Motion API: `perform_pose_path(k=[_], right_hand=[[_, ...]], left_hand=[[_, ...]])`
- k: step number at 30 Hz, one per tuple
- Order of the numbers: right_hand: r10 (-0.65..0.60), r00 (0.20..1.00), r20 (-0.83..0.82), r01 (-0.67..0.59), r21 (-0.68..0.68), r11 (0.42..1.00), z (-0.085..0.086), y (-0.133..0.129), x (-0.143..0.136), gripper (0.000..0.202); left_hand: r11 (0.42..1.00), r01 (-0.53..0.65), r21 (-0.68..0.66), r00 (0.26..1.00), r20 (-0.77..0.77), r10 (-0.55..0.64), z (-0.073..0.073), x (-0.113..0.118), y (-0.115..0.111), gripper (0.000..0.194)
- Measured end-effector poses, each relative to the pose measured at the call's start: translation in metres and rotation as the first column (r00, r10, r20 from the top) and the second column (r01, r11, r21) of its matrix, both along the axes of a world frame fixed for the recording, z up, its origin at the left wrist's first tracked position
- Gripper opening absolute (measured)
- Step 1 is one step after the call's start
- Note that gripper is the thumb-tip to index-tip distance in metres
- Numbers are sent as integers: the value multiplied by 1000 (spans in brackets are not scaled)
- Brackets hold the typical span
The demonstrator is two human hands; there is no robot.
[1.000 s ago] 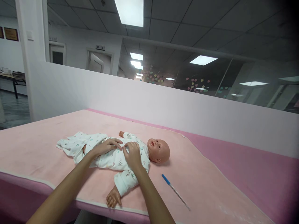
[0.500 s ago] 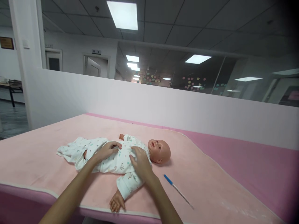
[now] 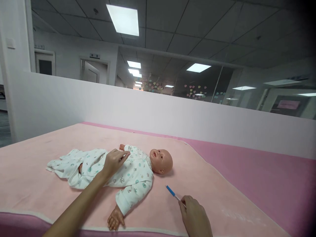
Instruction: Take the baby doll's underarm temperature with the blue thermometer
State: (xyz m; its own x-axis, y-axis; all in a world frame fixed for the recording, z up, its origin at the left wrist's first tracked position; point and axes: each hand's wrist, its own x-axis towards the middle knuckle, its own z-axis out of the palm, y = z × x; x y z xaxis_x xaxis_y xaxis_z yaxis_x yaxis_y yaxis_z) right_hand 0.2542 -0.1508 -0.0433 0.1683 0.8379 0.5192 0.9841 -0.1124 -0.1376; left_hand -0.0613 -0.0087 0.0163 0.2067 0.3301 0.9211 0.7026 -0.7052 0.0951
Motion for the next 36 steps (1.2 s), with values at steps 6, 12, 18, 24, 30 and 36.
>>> perform_pose_path(k=[6,12,18,24,30,36], right_hand=[[195,917,-348,-216,-22,976,51,-1,-54,30],[582,633,-510,-553,228,801,88,15,-111,28],[681,476,-556,-474,490,732,150,36,-84,28],[708,440,-552,-597,408,690,176,62,-64,30],[701,283,-655,-694,364,621,178,51,-66,35],[697,470,-541,-639,337,692,200,50,-40,38]], left_hand=[[919,237,316,923,-368,-112,9,31,-6,16],[889,352,293,868,-457,-193,1,39,-14,24],[966,170,197,984,19,-177,-14,20,-2,34],[999,46,-28,991,124,-42,-11,21,-1,38],[977,20,-214,992,122,6,-9,24,-4,36],[962,-25,-270,998,-58,9,-10,25,0,28]])
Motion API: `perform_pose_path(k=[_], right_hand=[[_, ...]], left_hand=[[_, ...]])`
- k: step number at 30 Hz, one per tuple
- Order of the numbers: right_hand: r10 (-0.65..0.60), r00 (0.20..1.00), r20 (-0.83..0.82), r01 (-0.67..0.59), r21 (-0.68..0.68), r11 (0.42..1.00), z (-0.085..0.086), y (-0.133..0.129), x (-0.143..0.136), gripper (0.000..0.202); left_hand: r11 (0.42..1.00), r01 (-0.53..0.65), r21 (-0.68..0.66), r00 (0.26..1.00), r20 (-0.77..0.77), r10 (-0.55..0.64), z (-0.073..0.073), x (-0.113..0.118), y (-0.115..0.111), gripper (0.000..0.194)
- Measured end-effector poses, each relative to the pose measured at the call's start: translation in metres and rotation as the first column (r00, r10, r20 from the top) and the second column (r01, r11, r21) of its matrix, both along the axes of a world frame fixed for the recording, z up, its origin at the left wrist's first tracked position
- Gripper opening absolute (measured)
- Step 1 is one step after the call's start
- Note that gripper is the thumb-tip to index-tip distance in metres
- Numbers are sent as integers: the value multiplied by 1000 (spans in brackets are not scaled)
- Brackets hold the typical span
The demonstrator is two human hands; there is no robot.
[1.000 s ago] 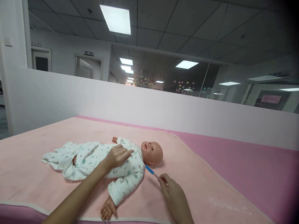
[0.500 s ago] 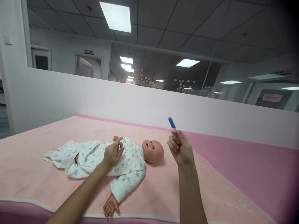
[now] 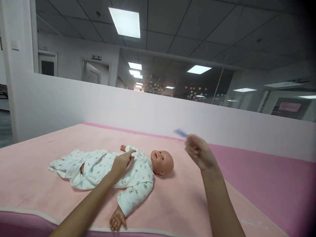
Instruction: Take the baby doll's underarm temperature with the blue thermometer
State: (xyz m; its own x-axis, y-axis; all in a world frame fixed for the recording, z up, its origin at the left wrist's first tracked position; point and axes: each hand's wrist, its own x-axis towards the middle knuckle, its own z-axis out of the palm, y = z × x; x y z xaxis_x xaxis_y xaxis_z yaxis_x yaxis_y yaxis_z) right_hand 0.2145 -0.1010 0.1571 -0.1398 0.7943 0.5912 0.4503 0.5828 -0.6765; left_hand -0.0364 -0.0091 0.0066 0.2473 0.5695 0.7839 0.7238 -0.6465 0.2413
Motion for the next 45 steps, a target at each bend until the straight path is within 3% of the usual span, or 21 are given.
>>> perform_pose_path(k=[2,4,7,11,15,18,20,22,26,28,31,33,37,41,45], right_hand=[[-88,996,-14,89,74,993,2,-1,7,48],[-147,986,82,141,79,987,-2,-8,7,45],[-278,927,252,264,87,961,-22,-31,3,34],[-541,765,350,499,208,841,-79,-55,4,35],[-666,516,539,580,352,734,-147,-48,17,34],[-648,404,645,560,385,733,-177,-37,27,30],[-623,376,686,544,381,747,-181,-33,28,24],[-617,410,672,539,367,758,-173,-29,21,17],[-524,671,524,436,293,851,-132,-13,-19,21],[-440,786,434,353,269,896,-112,5,-46,23],[-395,889,234,322,296,899,-100,41,-78,26],[-353,923,156,302,276,913,-106,65,-91,29],[-286,956,60,263,248,932,-138,93,-98,32],[-284,957,-57,289,268,919,-162,93,-96,35],[-288,955,-77,297,301,906,-167,89,-96,42]], left_hand=[[1000,-3,-16,1000,-23,2,0,0,0,25],[999,4,-35,1000,-25,-5,-1,-1,0,23],[998,18,-59,999,-28,-20,1,0,-1,22],[1000,10,-26,1000,-27,-10,7,8,-1,24],[997,82,0,991,-105,-82,12,28,4,23],[992,123,-27,979,-162,-126,11,42,9,16],[989,145,-24,975,-169,-147,12,47,11,10],[986,164,-16,973,-163,-164,12,49,9,9],[979,200,-41,969,-136,-204,13,46,3,11],[974,217,-61,969,-104,-223,12,44,0,11],[973,214,-88,975,-50,-219,8,41,0,11],[976,189,-108,981,-23,-193,6,40,2,11],[974,167,-154,986,10,-167,2,40,7,18],[969,164,-184,986,40,-160,0,41,10,22],[957,179,-228,982,100,-160,0,41,11,24]])
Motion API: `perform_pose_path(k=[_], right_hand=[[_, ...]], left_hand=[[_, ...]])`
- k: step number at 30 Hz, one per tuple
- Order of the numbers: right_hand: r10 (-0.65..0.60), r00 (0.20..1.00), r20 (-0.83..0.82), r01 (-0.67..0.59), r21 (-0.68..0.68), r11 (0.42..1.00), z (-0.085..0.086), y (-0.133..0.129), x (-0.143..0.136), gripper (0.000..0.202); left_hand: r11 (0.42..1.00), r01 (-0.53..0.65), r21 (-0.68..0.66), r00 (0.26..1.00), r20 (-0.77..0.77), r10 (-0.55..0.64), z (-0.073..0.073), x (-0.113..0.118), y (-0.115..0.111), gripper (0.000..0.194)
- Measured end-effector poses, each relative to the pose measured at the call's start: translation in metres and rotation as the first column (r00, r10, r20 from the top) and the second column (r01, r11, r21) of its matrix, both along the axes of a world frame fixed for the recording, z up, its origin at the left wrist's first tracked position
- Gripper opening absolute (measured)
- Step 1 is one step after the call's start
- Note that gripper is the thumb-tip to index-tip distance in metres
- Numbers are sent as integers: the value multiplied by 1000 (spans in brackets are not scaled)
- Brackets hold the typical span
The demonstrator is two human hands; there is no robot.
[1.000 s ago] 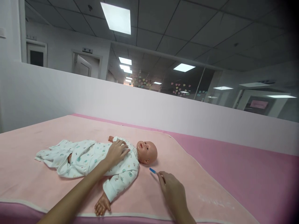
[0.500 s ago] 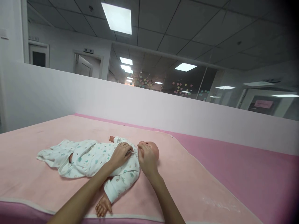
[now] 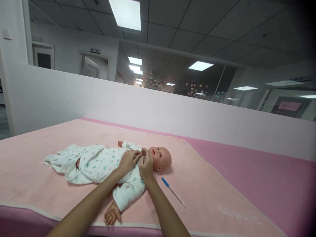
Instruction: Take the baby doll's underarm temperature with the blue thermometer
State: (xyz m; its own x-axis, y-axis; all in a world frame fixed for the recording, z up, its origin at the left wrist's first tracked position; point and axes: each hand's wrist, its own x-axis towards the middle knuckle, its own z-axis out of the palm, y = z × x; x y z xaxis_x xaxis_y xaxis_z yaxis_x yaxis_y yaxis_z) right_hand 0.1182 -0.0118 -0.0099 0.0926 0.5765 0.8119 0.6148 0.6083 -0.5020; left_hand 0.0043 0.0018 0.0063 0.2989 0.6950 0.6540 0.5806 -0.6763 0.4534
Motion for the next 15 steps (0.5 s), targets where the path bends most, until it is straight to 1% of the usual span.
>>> perform_pose_path(k=[3,6,11,15], right_hand=[[35,998,53,-36,6,999,2,-1,0,49],[59,996,63,-59,1,998,3,-1,-1,50],[25,1000,18,-25,25,999,2,1,0,51],[-35,998,-45,37,49,998,0,3,0,52]], left_hand=[[999,23,-46,999,49,-21,0,0,1,26],[995,60,-74,996,69,-54,2,-1,2,26],[990,84,-117,996,43,-79,6,-4,1,26],[983,112,-145,994,26,-110,7,-6,0,31]])
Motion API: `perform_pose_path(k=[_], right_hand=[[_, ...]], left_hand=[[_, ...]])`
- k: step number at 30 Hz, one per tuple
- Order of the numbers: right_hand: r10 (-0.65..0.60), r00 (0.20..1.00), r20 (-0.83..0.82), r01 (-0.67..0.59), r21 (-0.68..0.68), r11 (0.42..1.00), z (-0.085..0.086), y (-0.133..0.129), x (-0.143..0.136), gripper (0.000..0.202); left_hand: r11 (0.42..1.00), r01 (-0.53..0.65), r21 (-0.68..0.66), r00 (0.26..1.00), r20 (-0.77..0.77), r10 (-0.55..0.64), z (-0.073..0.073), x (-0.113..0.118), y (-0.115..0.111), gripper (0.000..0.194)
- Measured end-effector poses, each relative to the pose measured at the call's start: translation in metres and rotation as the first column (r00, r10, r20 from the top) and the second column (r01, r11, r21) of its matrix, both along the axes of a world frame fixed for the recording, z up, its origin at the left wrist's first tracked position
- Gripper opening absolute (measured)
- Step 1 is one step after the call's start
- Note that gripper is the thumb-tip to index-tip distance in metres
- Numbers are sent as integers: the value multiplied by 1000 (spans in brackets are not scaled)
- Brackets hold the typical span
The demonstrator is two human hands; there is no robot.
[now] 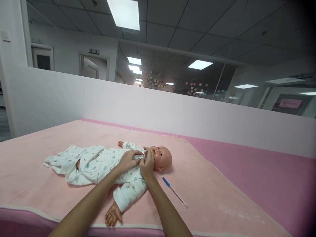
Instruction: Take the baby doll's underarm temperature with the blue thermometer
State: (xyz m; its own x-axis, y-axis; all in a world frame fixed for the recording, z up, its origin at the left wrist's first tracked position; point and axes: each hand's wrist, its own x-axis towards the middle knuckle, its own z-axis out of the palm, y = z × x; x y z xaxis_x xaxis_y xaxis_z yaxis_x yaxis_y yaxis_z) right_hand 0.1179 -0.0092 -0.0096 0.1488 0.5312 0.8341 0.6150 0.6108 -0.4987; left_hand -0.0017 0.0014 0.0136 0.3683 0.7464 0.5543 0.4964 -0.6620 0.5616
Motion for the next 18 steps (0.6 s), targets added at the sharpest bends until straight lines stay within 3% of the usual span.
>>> perform_pose_path(k=[6,13,18], right_hand=[[-20,1000,-6,21,59,998,1,-3,-2,47],[14,998,67,-23,129,991,3,-7,-3,44],[-53,993,107,29,213,977,3,-6,0,43]], left_hand=[[1000,9,26,999,32,-10,2,1,-3,25],[994,-65,83,998,13,64,-1,4,-4,19],[993,83,89,996,3,-84,7,-13,-5,24]])
